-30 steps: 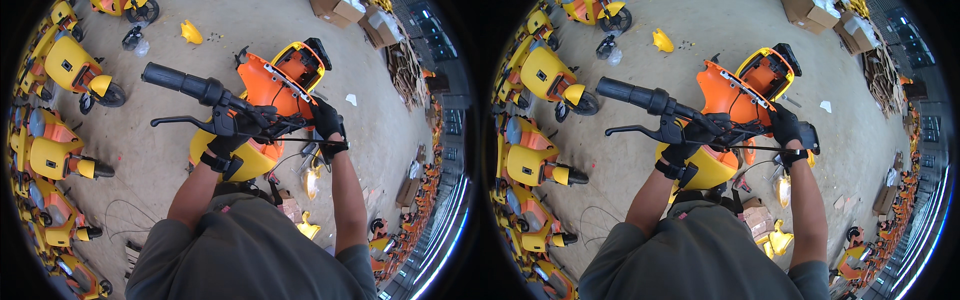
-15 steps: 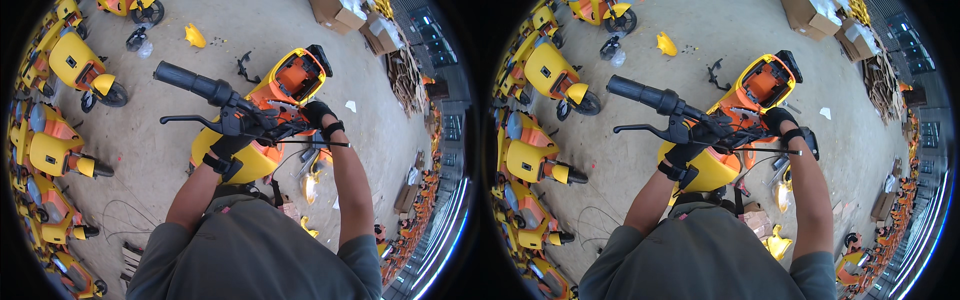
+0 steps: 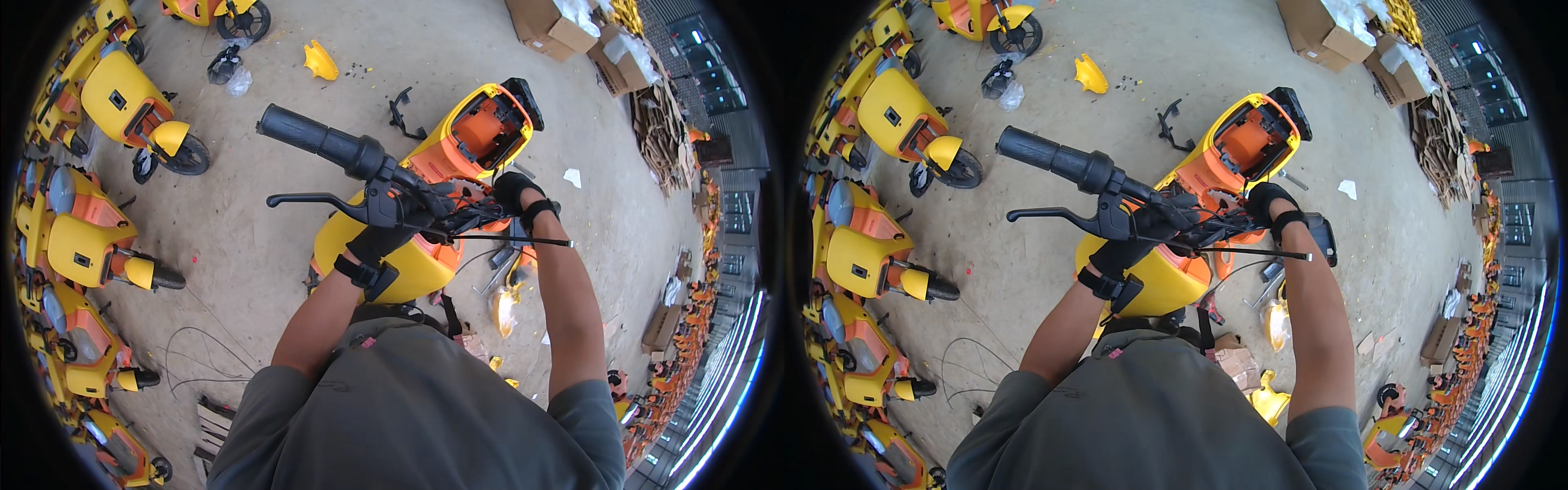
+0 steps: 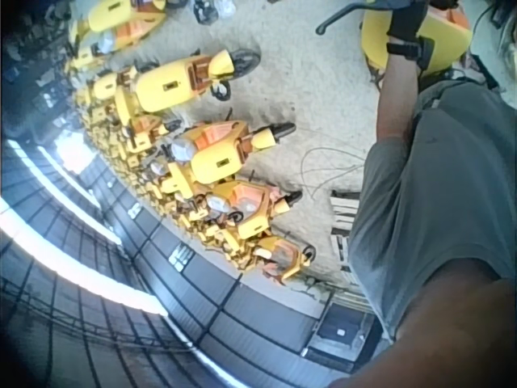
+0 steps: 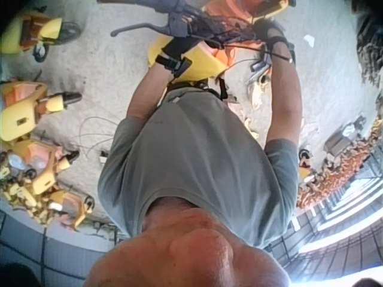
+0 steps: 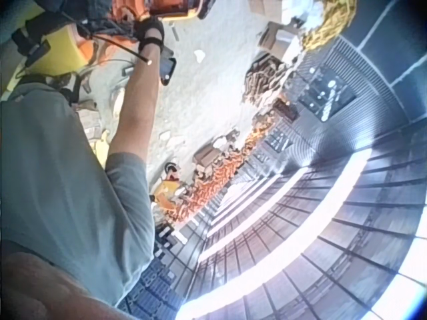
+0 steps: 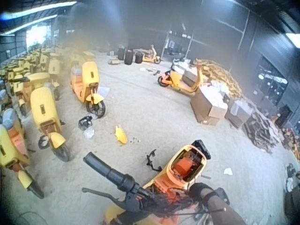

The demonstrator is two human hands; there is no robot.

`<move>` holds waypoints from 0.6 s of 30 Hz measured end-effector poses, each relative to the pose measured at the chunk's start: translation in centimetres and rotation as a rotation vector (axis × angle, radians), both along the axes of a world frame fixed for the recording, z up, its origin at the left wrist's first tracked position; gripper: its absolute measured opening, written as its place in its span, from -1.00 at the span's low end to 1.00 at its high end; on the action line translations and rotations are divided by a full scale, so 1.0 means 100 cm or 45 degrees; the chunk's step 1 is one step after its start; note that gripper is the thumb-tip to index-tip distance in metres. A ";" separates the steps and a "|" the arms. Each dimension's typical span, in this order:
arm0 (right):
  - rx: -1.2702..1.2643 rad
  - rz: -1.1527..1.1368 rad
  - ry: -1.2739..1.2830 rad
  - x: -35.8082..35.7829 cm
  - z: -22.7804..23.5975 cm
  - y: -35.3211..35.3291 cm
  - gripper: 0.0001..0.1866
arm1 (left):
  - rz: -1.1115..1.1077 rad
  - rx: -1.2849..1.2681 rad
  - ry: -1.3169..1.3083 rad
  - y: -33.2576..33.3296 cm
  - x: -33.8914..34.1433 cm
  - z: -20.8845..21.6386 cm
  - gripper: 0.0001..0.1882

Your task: The person attaches an orange plastic handlebar cover and front panel to an electric scooter, threading wires through the openings and connecting them by hand.

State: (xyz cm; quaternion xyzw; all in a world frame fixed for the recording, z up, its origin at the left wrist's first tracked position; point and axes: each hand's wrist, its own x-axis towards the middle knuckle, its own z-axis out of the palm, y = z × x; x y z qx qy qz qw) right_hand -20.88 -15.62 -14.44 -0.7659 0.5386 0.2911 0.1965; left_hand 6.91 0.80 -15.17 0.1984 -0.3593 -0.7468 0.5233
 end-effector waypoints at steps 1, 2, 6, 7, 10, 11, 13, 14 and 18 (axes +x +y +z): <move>0.000 0.003 -0.002 0.003 0.001 0.000 -0.71 | 0.003 0.000 -0.002 0.000 0.000 -0.001 -0.66; -0.014 0.057 -0.014 0.006 0.003 0.000 -0.72 | 0.045 -0.074 -0.011 0.000 0.000 -0.004 -0.68; 0.027 0.182 -0.066 -0.023 -0.031 -0.011 -0.74 | 0.076 -0.154 -0.050 -0.001 -0.004 -0.009 -0.66; 0.025 0.183 -0.066 -0.019 -0.028 -0.011 -0.74 | 0.077 -0.156 -0.050 0.000 -0.003 -0.009 -0.66; 0.121 -0.133 -0.233 -0.003 -0.012 -0.004 -0.75 | 0.104 -0.161 -0.061 -0.001 0.001 -0.012 -0.66; 0.120 -0.135 -0.233 0.002 -0.006 -0.003 -0.75 | 0.091 -0.109 -0.017 -0.001 0.001 -0.011 -0.66; 0.052 0.075 -0.117 0.006 0.001 0.001 -0.73 | 0.070 -0.052 0.027 0.001 0.001 -0.008 -0.67; 0.056 0.066 -0.116 0.003 0.000 0.003 -0.73 | 0.066 -0.038 0.088 0.002 0.001 -0.004 -0.67; -0.019 0.376 -0.110 0.005 0.008 0.002 -0.77 | 0.017 -0.102 0.238 -0.003 -0.001 -0.003 -0.66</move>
